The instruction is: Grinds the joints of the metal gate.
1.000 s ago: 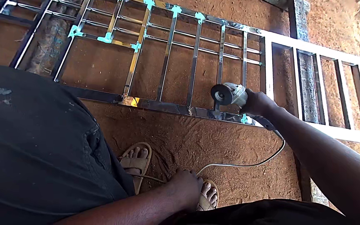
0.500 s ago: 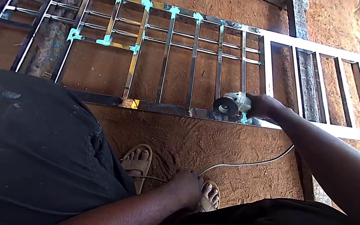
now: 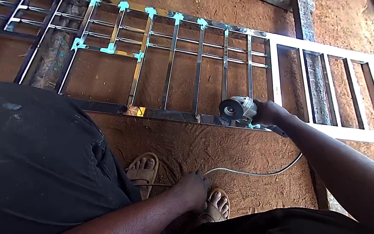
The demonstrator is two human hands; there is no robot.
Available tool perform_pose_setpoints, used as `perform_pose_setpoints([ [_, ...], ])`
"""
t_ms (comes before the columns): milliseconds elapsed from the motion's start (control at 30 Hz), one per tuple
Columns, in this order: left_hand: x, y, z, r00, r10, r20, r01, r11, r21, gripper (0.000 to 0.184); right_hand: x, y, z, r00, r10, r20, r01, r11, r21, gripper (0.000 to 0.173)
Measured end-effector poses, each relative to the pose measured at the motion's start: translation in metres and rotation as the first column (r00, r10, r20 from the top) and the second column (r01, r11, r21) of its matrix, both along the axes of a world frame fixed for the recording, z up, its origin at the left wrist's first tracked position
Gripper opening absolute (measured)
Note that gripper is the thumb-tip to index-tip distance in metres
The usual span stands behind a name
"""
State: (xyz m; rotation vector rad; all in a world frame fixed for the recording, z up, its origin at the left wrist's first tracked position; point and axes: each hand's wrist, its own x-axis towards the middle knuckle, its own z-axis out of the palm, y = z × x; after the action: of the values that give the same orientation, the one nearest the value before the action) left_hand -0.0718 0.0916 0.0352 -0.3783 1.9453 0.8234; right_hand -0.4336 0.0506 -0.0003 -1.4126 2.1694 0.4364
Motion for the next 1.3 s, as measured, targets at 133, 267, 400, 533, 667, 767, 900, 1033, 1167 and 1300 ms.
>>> perform_pose_setpoints([
  [133, -0.002, 0.001, 0.0, 0.998, 0.016, -0.057, -0.016, 1.0, -0.001, 0.075, 0.004, -0.007, 0.008, 0.999, 0.002, -0.033, -0.002, 1.0, 0.008, 0.078],
  [267, 0.002, 0.003, 0.0, 0.996, 0.021, -0.088, -0.018, 0.999, 0.034, 0.076, 0.007, -0.007, 0.01, 0.999, 0.025, -0.032, -0.023, 0.999, 0.05, 0.078],
  [400, 0.005, 0.005, 0.001, 0.998, -0.013, -0.065, 0.016, 0.999, 0.045, 0.073, 0.008, -0.003, 0.005, 0.997, -0.066, -0.036, 0.066, 0.998, -0.025, 0.081],
  [533, 0.006, 0.009, 0.003, 0.998, -0.035, -0.058, 0.037, 0.998, 0.043, 0.071, 0.009, -0.004, 0.01, 0.999, 0.017, -0.041, -0.015, 0.999, 0.048, 0.079],
  [667, 0.006, 0.01, 0.007, 0.997, -0.046, -0.063, 0.048, 0.998, 0.035, 0.073, 0.019, 0.003, 0.01, 0.998, -0.016, -0.06, 0.019, 0.999, 0.048, 0.076],
  [767, 0.008, 0.011, 0.006, 0.996, -0.057, -0.074, 0.059, 0.998, 0.036, 0.073, 0.021, 0.002, 0.012, 0.988, -0.126, -0.085, 0.126, 0.992, -0.007, 0.082],
  [900, 0.009, 0.012, 0.006, 0.994, -0.068, -0.083, 0.07, 0.997, 0.013, 0.071, 0.018, 0.003, 0.019, 0.991, -0.097, -0.089, 0.1, 0.995, 0.024, 0.079],
  [1033, 0.012, 0.014, 0.008, 0.99, -0.08, -0.12, 0.082, 0.997, 0.01, 0.07, 0.033, 0.012, 0.026, 0.99, -0.113, -0.084, 0.116, 0.993, 0.029, 0.074],
  [1167, 0.01, 0.014, 0.01, 0.976, 0.027, -0.217, -0.008, 0.996, 0.09, 0.067, 0.035, 0.012, 0.045, 0.962, -0.248, -0.117, 0.243, 0.968, -0.058, 0.066],
  [1300, -0.016, 0.003, 0.023, 0.815, 0.543, -0.202, -0.436, 0.805, 0.404, 0.063, 0.038, 0.024, 0.058, 0.914, -0.405, 0.001, 0.404, 0.912, -0.077, 0.054],
])
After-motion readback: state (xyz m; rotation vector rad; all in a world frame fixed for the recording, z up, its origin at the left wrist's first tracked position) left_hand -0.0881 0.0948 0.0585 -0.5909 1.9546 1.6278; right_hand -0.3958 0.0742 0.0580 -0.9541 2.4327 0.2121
